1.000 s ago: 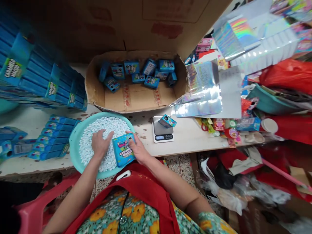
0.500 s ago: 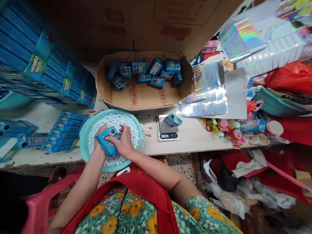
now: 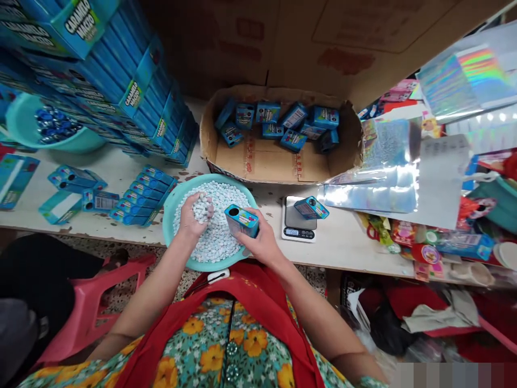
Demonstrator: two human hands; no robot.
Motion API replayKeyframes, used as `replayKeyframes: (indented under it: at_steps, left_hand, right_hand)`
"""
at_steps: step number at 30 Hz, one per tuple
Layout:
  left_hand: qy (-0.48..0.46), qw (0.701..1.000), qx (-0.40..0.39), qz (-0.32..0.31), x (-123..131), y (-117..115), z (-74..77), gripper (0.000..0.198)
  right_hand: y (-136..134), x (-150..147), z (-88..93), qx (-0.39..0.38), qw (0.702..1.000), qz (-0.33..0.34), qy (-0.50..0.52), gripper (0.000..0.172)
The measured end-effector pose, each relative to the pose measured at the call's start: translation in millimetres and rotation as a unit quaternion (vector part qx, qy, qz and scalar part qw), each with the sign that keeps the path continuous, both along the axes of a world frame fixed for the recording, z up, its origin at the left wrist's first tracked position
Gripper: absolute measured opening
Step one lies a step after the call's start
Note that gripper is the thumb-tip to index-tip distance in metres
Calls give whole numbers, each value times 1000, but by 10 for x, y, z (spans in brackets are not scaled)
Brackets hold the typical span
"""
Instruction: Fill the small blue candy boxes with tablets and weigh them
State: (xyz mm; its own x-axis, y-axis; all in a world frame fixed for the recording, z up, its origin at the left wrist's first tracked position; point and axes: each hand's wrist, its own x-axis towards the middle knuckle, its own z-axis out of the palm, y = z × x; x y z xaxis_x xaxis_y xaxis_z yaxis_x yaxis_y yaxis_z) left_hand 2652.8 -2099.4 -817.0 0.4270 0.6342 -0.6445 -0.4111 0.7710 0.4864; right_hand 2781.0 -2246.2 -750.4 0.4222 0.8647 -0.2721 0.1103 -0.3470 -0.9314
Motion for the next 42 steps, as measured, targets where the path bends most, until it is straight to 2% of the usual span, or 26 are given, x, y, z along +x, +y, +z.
replayKeyframes:
  at_steps: [3,5,8,11,14,20,25,29,34,42]
  left_hand:
    - [-22,997,-70,0,14,14,-46,27]
    - [-24,996,-87,8,60,6,2,22]
    - [-72,996,-55,12,109,-24,245,23]
    - [-100,994,23,37,132,-80,543,27]
    - [-78,990,97,65,147,-145,685,29]
    - [-62,981,155,96,114,-236,631,28]
    - [-32,982,161,90,66,-306,598,32]
    - [-12,982,157,101,28,-334,586,30]
    - [12,976,176,129,0,-334,595,29]
    - [29,966,229,113,24,-336,657,34]
  right_hand:
    - [-45,3,43,-14,999,-27,-41,44]
    - [-37,-19,41,-22,996,-27,-82,43]
    - [-4,-42,26,-15,987,-2,-161,41]
    - [48,-74,29,8,974,31,-225,36]
    - [116,-137,64,15,964,60,-257,31]
    - [193,-248,97,18,959,65,-275,29]
    - [149,-285,25,3,962,99,-256,30]
    - [118,-311,13,-4,963,76,-260,33]
    - [175,-331,40,36,954,92,-283,30]
    - [191,-326,42,50,958,89,-266,29]
